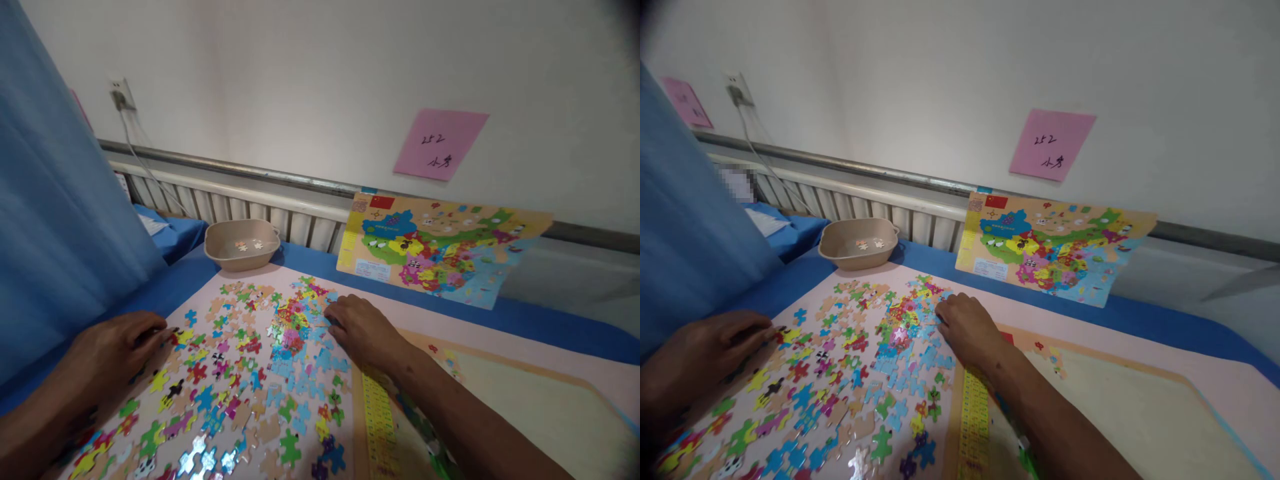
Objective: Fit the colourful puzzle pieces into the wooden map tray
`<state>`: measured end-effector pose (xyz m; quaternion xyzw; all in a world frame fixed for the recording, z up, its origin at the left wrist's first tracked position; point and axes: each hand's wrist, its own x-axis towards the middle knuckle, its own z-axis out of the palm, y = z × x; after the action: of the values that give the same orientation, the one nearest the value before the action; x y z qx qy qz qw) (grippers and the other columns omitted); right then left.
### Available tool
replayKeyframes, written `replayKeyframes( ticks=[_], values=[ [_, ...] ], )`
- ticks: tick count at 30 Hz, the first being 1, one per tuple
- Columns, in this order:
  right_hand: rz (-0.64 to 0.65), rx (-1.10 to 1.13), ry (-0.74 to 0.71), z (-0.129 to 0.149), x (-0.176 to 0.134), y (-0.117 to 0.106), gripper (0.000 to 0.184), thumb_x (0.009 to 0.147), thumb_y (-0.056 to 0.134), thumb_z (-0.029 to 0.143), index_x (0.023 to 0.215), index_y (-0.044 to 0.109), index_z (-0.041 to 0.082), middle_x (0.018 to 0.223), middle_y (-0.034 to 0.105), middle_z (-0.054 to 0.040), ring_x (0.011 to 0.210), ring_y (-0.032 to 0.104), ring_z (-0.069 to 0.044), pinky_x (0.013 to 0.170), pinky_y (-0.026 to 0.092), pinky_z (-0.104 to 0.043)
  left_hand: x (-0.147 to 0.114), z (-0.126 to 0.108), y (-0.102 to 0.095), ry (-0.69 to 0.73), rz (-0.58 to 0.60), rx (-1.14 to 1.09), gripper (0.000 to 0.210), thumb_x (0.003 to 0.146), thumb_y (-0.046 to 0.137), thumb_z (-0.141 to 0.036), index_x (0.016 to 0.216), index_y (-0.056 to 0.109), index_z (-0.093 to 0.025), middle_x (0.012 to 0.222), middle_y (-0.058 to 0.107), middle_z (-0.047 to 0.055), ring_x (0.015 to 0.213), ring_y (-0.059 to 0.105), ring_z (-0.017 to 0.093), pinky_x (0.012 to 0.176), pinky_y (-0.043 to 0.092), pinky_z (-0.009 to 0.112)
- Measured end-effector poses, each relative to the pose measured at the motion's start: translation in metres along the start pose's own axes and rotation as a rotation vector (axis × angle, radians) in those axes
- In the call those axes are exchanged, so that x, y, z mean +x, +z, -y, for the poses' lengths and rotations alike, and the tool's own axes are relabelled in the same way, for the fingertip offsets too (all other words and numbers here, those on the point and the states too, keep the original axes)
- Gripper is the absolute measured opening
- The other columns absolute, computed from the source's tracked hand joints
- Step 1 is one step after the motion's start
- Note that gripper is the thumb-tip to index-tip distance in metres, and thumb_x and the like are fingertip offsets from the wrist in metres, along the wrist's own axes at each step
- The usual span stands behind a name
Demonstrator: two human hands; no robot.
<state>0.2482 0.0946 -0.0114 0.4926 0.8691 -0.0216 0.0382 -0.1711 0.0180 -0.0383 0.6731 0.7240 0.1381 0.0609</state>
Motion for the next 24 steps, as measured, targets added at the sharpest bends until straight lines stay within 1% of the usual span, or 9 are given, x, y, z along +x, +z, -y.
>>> replayKeyframes(
  ticks=[3,5,9,12,14,16,19,22,24],
  values=[
    [0.001,-0.003,-0.006,0.001,0.005,0.000,0.008,0.099,0.064,0.024,0.094,0.068,0.019,0.103,0.068,-0.0075,0.098,0.057,-0.023,0.081,0.034,-0.032,0.000,0.003,0.002,0.014,0.001,0.009,0.060,0.082,0.038,-0.071,0.090,0.079,-0.029,0.099,0.083,0.003,0.087,0.076,0.026,0.077,0.054,0.034],
    [0.001,-0.008,-0.007,0.001,0.006,0.000,0.007,0.099,0.064,0.023,0.093,0.067,0.019,0.103,0.069,-0.0072,0.097,0.057,-0.023,0.080,0.034,-0.032,0.001,0.006,0.005,0.033,-0.018,0.014,0.060,0.082,0.038,-0.072,0.090,0.079,-0.029,0.097,0.083,0.003,0.086,0.076,0.026,0.077,0.053,0.034],
    [-0.005,-0.014,-0.009,0.004,0.001,0.000,0.008,0.099,0.063,0.023,0.094,0.068,0.019,0.103,0.069,-0.0067,0.096,0.057,-0.022,0.079,0.034,-0.033,0.001,0.014,0.010,0.051,-0.043,0.022,0.057,0.085,0.040,-0.070,0.092,0.080,-0.030,0.095,0.083,0.002,0.083,0.075,0.025,0.076,0.052,0.033],
    [-0.021,-0.012,-0.008,0.003,-0.004,-0.003,0.006,0.098,0.065,0.023,0.096,0.069,0.019,0.104,0.069,-0.0064,0.096,0.058,-0.022,0.080,0.033,-0.033,0.001,0.016,0.010,0.056,-0.045,0.022,0.056,0.085,0.041,-0.070,0.091,0.080,-0.031,0.095,0.083,0.002,0.083,0.075,0.025,0.075,0.052,0.033],
    [-0.037,-0.010,0.017,-0.001,-0.005,-0.008,0.006,0.098,0.066,0.023,0.097,0.070,0.019,0.102,0.070,-0.0066,0.093,0.059,-0.022,0.078,0.033,-0.033,0.002,0.015,0.010,0.053,-0.039,0.020,0.056,0.085,0.040,-0.070,0.091,0.080,-0.031,0.095,0.083,0.001,0.083,0.075,0.024,0.075,0.053,0.032],
    [-0.068,-0.010,0.081,-0.009,-0.005,-0.015,0.010,0.099,0.064,0.026,0.096,0.072,0.019,0.100,0.071,-0.0073,0.090,0.059,-0.021,0.075,0.032,-0.033,0.002,0.014,0.009,0.047,-0.023,0.024,0.056,0.085,0.040,-0.069,0.092,0.080,-0.031,0.095,0.083,0.001,0.082,0.075,0.024,0.074,0.053,0.032],
    [-0.095,-0.015,0.149,-0.022,0.000,-0.022,0.012,0.098,0.063,0.023,0.102,0.074,0.018,0.106,0.073,-0.0092,0.096,0.062,-0.023,0.075,0.033,-0.032,0.002,0.014,0.011,0.040,-0.023,0.026,0.056,0.086,0.039,-0.070,0.093,0.080,-0.031,0.096,0.083,0.001,0.083,0.075,0.024,0.075,0.053,0.032],
    [-0.081,-0.021,0.144,-0.030,0.006,-0.021,0.016,0.095,0.064,0.017,0.106,0.074,0.018,0.109,0.073,-0.0096,0.100,0.062,-0.023,0.077,0.034,-0.031,0.003,0.017,0.014,0.038,-0.032,0.028,0.057,0.086,0.039,-0.071,0.090,0.079,-0.032,0.095,0.082,0.001,0.082,0.075,0.024,0.076,0.052,0.033],
    [-0.068,-0.027,0.156,-0.031,0.009,-0.016,0.013,0.093,0.063,0.017,0.096,0.075,0.019,0.101,0.074,-0.0090,0.094,0.063,-0.023,0.072,0.032,-0.031,0.004,0.021,0.017,0.053,-0.027,0.028,0.057,0.087,0.039,-0.073,0.088,0.078,-0.032,0.093,0.082,0.000,0.081,0.074,0.024,0.074,0.051,0.032]
  ],
)
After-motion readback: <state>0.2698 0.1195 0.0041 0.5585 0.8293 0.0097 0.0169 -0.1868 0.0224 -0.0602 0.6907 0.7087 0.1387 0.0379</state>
